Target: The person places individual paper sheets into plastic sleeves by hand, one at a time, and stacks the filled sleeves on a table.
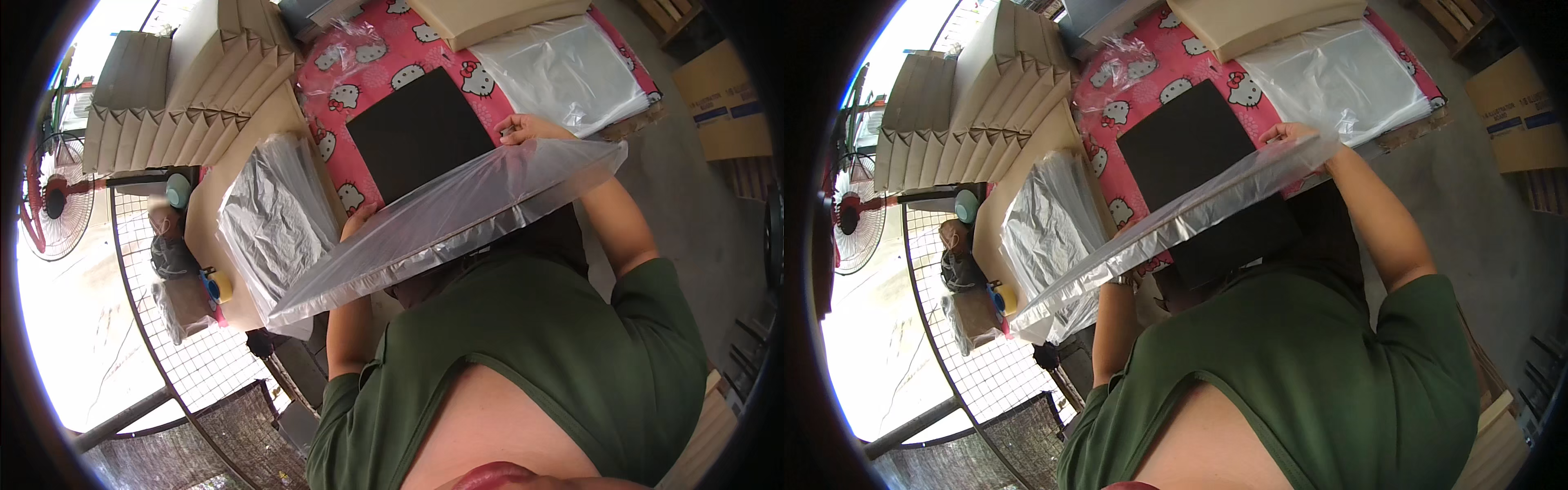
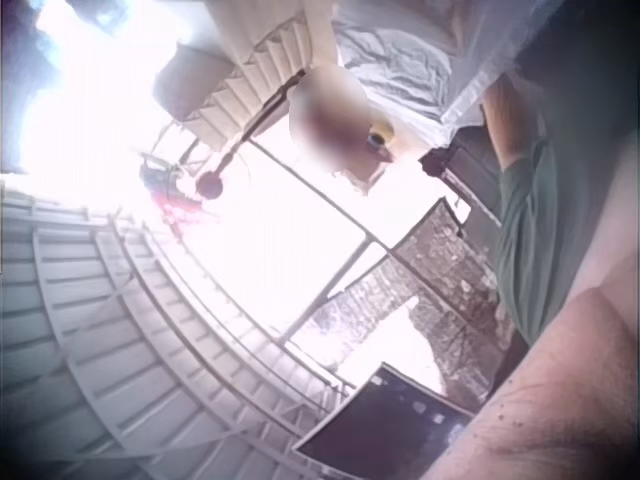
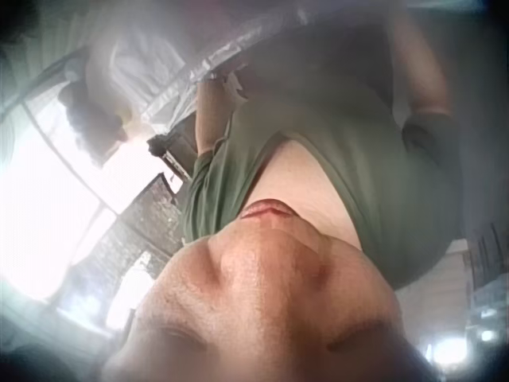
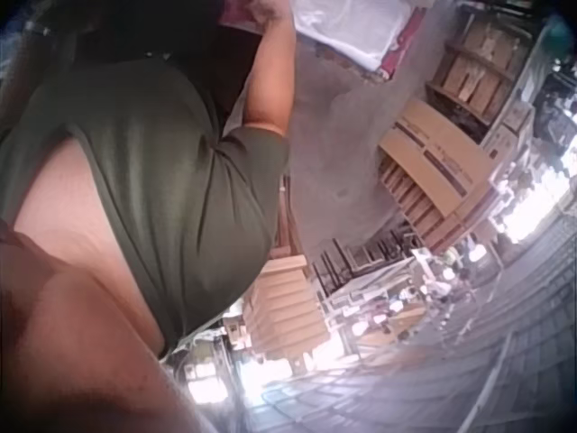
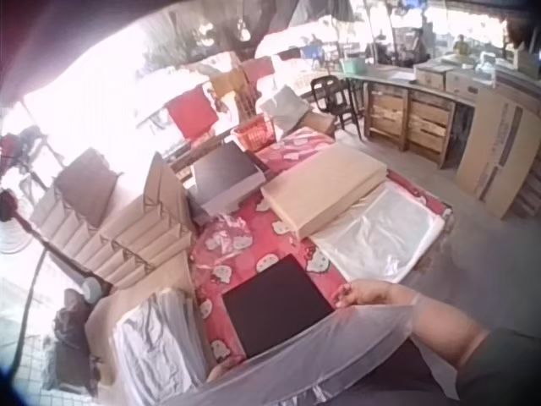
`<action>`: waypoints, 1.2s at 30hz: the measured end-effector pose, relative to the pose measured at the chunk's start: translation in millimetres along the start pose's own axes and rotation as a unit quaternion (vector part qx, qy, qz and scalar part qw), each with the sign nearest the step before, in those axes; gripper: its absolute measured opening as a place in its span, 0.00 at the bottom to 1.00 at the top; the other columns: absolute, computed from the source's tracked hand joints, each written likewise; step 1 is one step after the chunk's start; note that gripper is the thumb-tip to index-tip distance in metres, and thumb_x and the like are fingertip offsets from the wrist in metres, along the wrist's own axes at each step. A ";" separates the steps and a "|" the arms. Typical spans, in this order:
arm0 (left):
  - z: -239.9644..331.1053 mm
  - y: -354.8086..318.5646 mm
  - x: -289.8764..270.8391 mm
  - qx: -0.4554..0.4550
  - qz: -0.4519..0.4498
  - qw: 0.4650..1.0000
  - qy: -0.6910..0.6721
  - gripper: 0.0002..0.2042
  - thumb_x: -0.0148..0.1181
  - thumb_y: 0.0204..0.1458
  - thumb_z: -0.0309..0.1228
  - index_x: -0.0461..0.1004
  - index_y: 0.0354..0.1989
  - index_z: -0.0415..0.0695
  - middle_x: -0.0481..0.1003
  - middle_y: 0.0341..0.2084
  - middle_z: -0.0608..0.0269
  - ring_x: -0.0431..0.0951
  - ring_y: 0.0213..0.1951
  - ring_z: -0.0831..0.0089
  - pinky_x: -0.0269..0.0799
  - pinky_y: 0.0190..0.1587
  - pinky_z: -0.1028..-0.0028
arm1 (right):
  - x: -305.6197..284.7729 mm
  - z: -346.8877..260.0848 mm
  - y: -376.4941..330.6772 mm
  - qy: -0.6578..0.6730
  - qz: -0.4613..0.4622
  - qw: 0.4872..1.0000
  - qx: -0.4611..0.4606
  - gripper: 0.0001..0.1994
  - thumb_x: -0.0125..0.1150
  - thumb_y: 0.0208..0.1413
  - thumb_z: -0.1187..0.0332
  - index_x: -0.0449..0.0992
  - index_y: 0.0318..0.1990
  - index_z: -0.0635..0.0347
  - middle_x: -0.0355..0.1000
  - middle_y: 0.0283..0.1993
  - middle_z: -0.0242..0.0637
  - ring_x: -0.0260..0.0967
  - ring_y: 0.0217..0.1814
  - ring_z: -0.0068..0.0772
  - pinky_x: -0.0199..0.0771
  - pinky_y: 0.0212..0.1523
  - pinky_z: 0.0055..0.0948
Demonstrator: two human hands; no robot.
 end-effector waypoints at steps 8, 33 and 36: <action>53.5 -148.4 41.9 0.386 -0.270 0.877 0.096 0.29 0.61 0.37 0.24 0.63 0.54 0.47 0.55 0.61 0.47 0.42 0.67 0.60 0.33 0.65 0.61 | 103.3 -135.6 -126.7 -0.154 -0.086 0.947 -0.268 0.24 0.63 0.38 0.76 0.71 0.49 0.61 0.64 0.57 0.40 0.57 0.63 0.36 0.47 0.65 0.40; 212.4 -174.3 39.8 0.554 -0.086 0.825 -0.068 0.26 0.55 0.52 0.45 0.65 0.48 0.33 0.73 0.41 0.51 0.75 0.41 0.69 0.71 0.46 0.71 | 121.3 -194.3 -97.8 -0.045 0.184 0.868 -0.460 0.08 0.55 0.56 0.71 0.71 0.41 0.61 0.69 0.35 0.24 0.63 0.39 0.12 0.62 0.42 0.16; 176.3 -162.3 62.4 0.556 -0.112 0.820 -0.073 0.25 0.58 0.47 0.43 0.66 0.45 0.33 0.74 0.37 0.55 0.76 0.35 0.72 0.72 0.41 0.74 | 112.5 -168.4 -89.9 -0.027 0.187 0.886 -0.424 0.08 0.55 0.56 0.72 0.71 0.43 0.61 0.70 0.37 0.25 0.63 0.41 0.13 0.62 0.45 0.17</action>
Point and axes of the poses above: each hand's wrist, its own y-axis towards the middle knuckle, its own x-axis out of the palm, z = x × y, the point moved 7 cm from there along y, towards the middle knuckle
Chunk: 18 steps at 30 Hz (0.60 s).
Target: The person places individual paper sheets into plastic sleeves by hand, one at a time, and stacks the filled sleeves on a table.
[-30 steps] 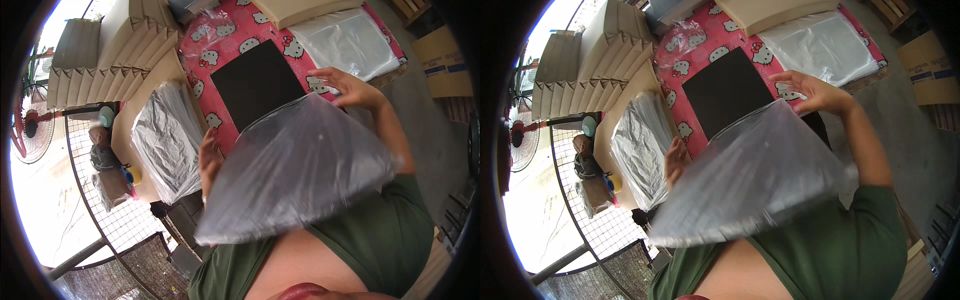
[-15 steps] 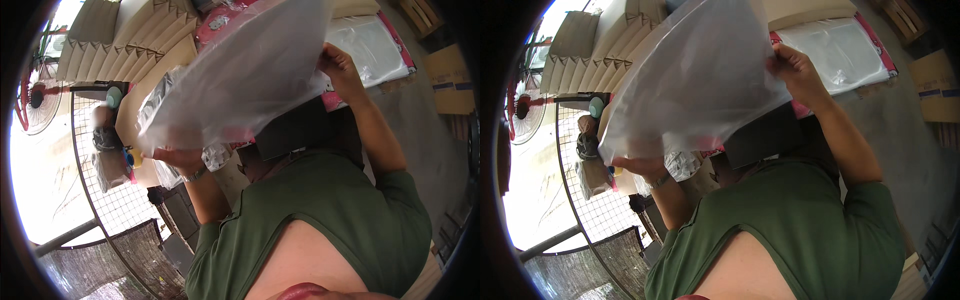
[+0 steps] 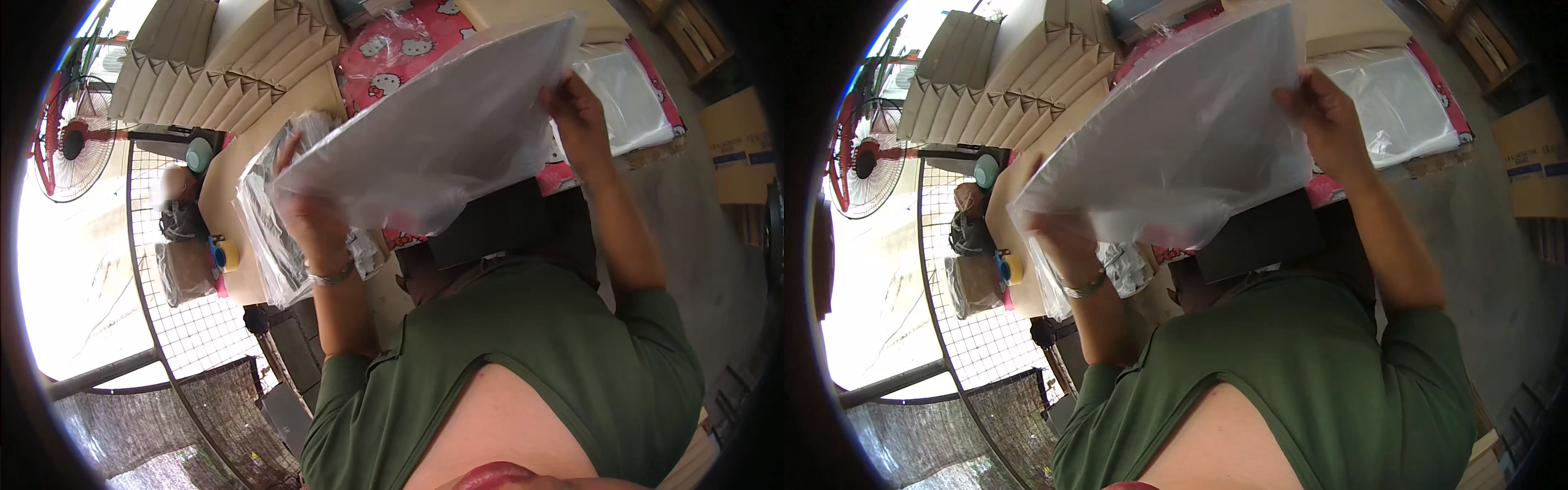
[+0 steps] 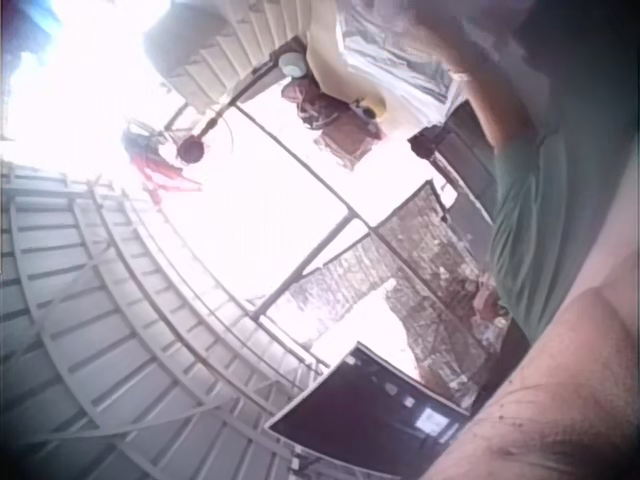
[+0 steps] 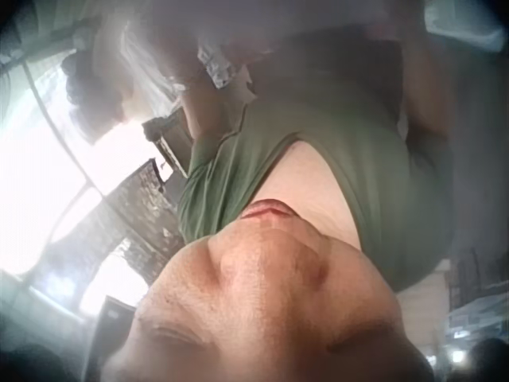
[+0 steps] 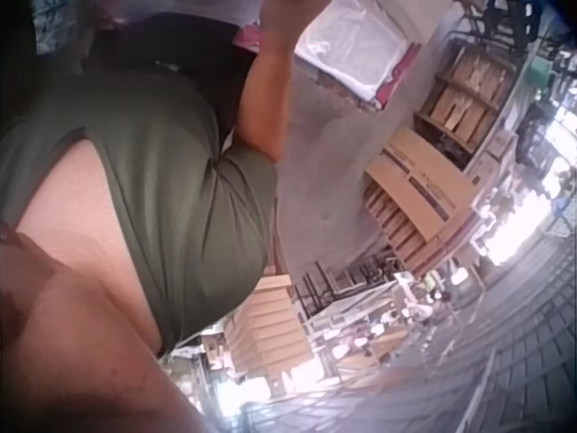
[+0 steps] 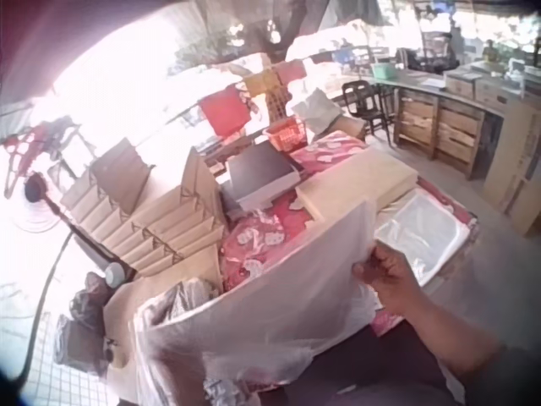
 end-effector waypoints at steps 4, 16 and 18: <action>-75.0 -58.8 -24.9 -0.125 0.046 0.981 0.140 0.06 0.59 0.44 0.19 0.74 0.32 0.37 0.76 0.29 0.61 0.76 0.30 0.74 0.71 0.33 0.76 | -20.2 65.7 -30.9 0.020 -0.010 0.999 0.048 0.11 0.55 0.55 0.75 0.71 0.46 0.60 0.71 0.40 0.26 0.64 0.42 0.14 0.63 0.47 0.19; -198.5 -156.1 -90.7 -0.423 0.042 0.898 0.115 0.08 0.59 0.49 0.24 0.72 0.37 0.37 0.75 0.31 0.64 0.74 0.33 0.77 0.70 0.38 0.75 | -39.2 151.3 -91.2 -0.278 -0.051 0.947 0.154 0.05 0.54 0.55 0.73 0.65 0.35 0.63 0.65 0.26 0.31 0.57 0.28 0.19 0.63 0.33 0.22; -192.0 -171.6 -87.6 -0.441 0.061 0.893 0.063 0.10 0.58 0.50 0.23 0.70 0.41 0.37 0.75 0.34 0.62 0.74 0.34 0.76 0.71 0.41 0.73 | -41.0 157.1 -113.2 -0.231 -0.040 0.950 0.206 0.07 0.55 0.55 0.72 0.65 0.36 0.63 0.65 0.25 0.32 0.57 0.27 0.21 0.63 0.31 0.25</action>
Point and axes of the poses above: each hand's wrist, its own y-axis towards the middle knuckle, its own x-axis out of the palm, z = x × y, the point moved 7 cm from there along y, towards the middle knuckle
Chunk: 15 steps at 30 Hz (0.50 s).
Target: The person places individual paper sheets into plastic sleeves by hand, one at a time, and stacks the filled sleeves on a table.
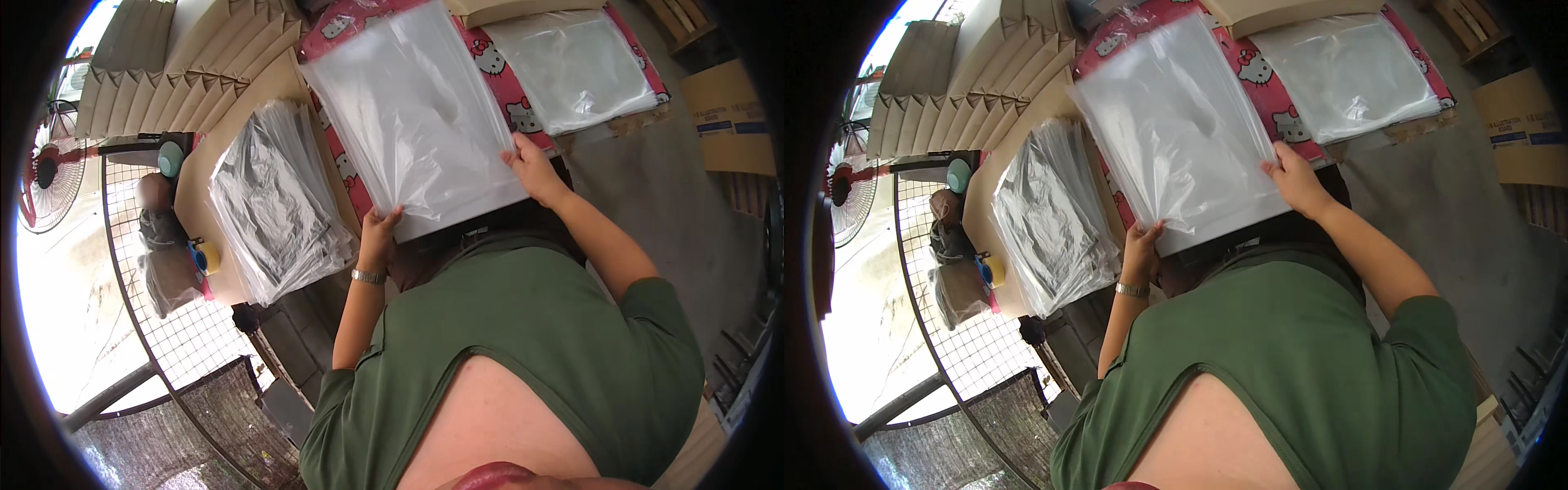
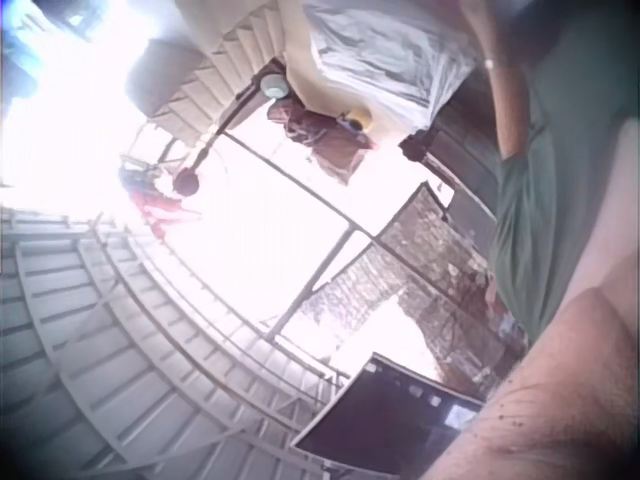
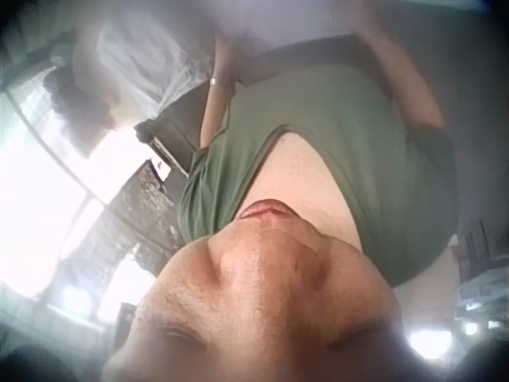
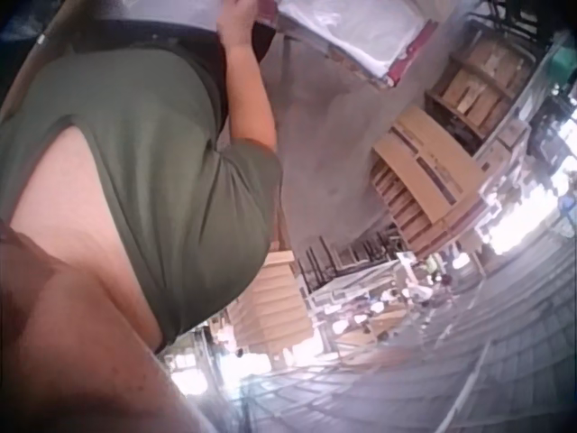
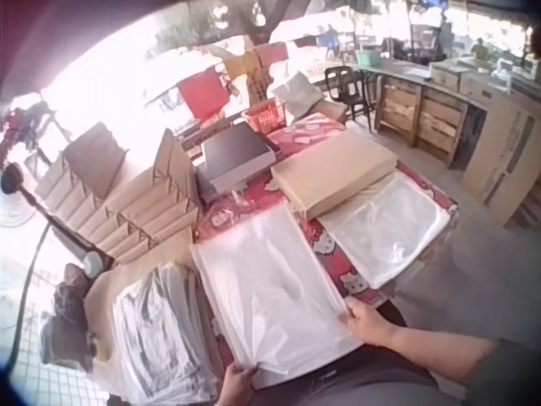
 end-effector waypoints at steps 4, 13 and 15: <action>-28.6 -48.1 -5.1 -0.103 0.008 0.995 0.003 0.14 0.58 0.49 0.23 0.66 0.45 0.37 0.74 0.37 0.60 0.75 0.36 0.72 0.72 0.42 0.71 | 6.0 7.3 -54.1 0.021 -0.068 0.987 0.145 0.17 0.58 0.52 0.72 0.63 0.49 0.61 0.66 0.26 0.34 0.61 0.28 0.23 0.65 0.34 0.24; -60.7 -108.0 -22.1 -0.182 0.054 0.973 -0.130 0.10 0.55 0.54 0.31 0.67 0.37 0.36 0.75 0.30 0.55 0.78 0.34 0.63 0.78 0.33 0.67 | -10.1 -3.0 -105.7 0.147 -0.148 0.952 0.226 0.27 0.58 0.49 0.79 0.57 0.57 0.61 0.64 0.34 0.34 0.68 0.33 0.21 0.71 0.31 0.20; -62.6 -112.6 -25.8 -0.155 0.103 0.970 -0.154 0.10 0.54 0.55 0.32 0.68 0.33 0.36 0.75 0.28 0.53 0.79 0.32 0.61 0.78 0.32 0.66 | -16.0 -2.5 -105.6 0.130 -0.144 0.956 0.218 0.24 0.57 0.50 0.79 0.59 0.55 0.62 0.65 0.33 0.34 0.68 0.32 0.21 0.70 0.30 0.19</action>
Point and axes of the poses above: each hand's wrist, its own y-axis towards the middle knuckle, its own x-axis out of the palm, z = x × y, the point moved 7 cm from there along y, towards the middle knuckle
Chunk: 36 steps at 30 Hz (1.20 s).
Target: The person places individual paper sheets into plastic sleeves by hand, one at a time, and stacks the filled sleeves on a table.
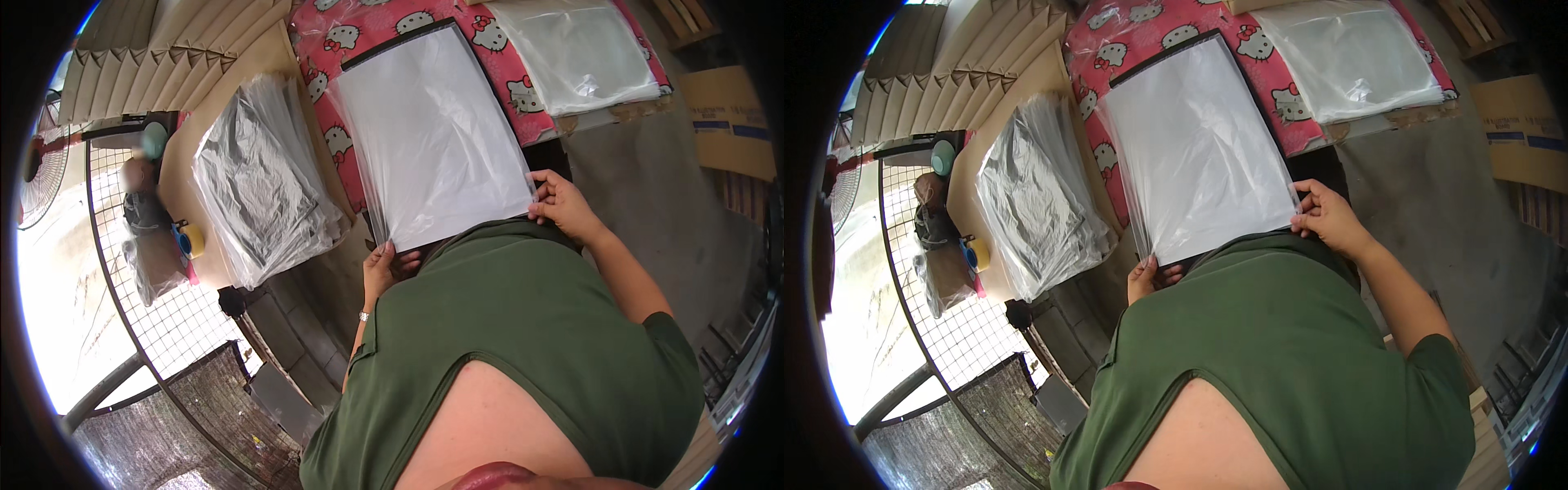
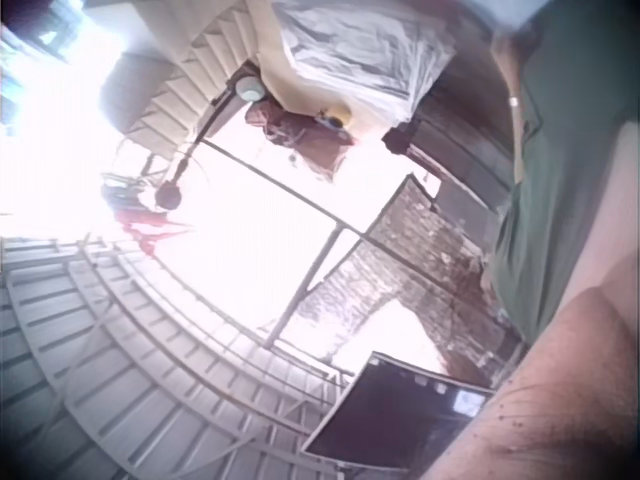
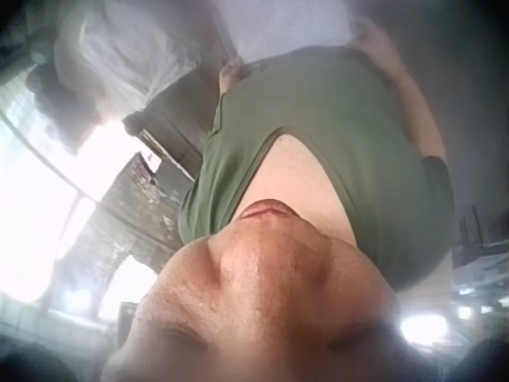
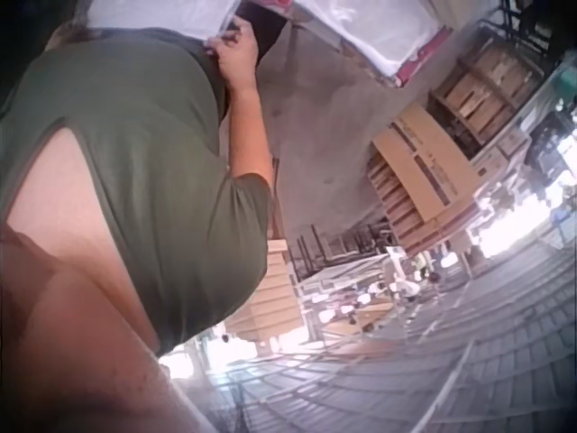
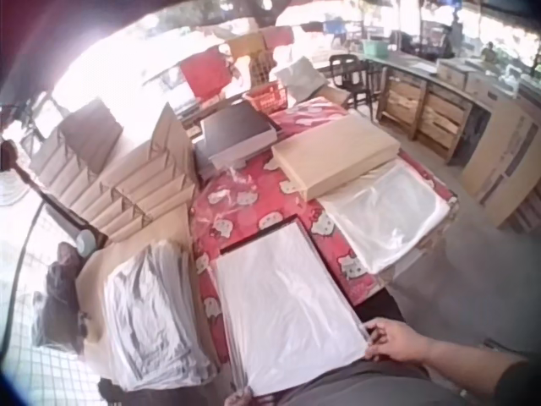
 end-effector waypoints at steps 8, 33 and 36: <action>-6.8 2.2 -19.5 0.104 -0.004 0.989 0.109 0.11 0.53 0.55 0.28 0.69 0.39 0.31 0.75 0.32 0.50 0.79 0.31 0.63 0.78 0.34 0.68 | -8.8 2.8 -3.1 -0.094 0.100 0.990 -0.027 0.03 0.53 0.54 0.75 0.69 0.35 0.64 0.67 0.24 0.30 0.67 0.22 0.18 0.67 0.23 0.18; 69.0 -22.3 30.9 0.151 -0.101 0.972 0.152 0.16 0.52 0.52 0.19 0.60 0.50 0.37 0.72 0.37 0.54 0.77 0.31 0.68 0.75 0.30 0.74 | 56.5 -15.9 52.2 -0.061 -0.177 0.982 0.034 0.14 0.50 0.54 0.77 0.60 0.49 0.62 0.67 0.28 0.34 0.64 0.23 0.21 0.65 0.22 0.19; 120.3 -29.2 -4.1 0.241 -0.035 0.960 0.138 0.16 0.53 0.51 0.18 0.61 0.48 0.34 0.73 0.33 0.53 0.77 0.29 0.67 0.76 0.32 0.73 | 111.4 -56.4 84.8 -0.038 -0.222 0.974 -0.020 0.20 0.49 0.53 0.80 0.57 0.54 0.61 0.66 0.27 0.36 0.64 0.23 0.23 0.65 0.22 0.21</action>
Point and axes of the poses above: each hand's wrist, its own y-axis towards the middle knuckle, its own x-axis out of the palm, z = x × y, the point moved 7 cm from there along y, towards the middle knuckle
